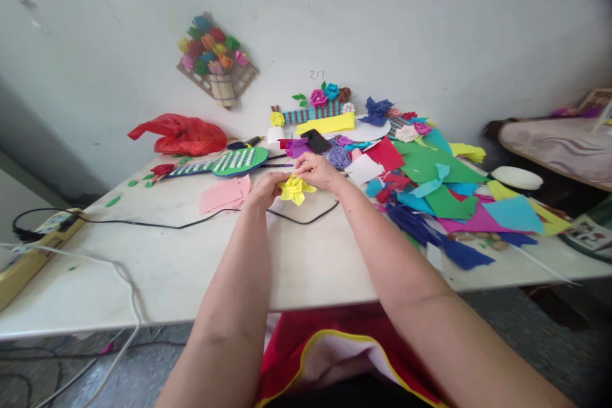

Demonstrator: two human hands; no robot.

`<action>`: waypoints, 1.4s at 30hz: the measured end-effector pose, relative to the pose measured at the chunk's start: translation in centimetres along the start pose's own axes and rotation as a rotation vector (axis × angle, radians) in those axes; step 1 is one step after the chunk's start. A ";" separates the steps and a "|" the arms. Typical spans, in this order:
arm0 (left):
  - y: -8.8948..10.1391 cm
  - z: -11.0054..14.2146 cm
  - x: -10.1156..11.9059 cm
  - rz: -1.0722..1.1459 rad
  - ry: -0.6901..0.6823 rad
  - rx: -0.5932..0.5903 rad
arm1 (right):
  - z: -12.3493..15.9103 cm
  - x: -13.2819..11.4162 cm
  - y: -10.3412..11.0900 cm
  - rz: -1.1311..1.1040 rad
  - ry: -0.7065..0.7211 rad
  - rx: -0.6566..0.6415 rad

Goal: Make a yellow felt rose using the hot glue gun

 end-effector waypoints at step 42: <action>0.4 -0.2 0.2 -0.306 -0.157 -0.105 | 0.3 -0.1 1.3 0.218 -0.125 -0.240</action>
Point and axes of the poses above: each hand's wrist, its own z-axis away from the middle knuckle, its own y-axis out of the back of the hand, x = y × z, the point moved 4 cm from there along -z, towards the middle knuckle, and after that the axes turned 14 degrees about y, right-handed, at the moved point
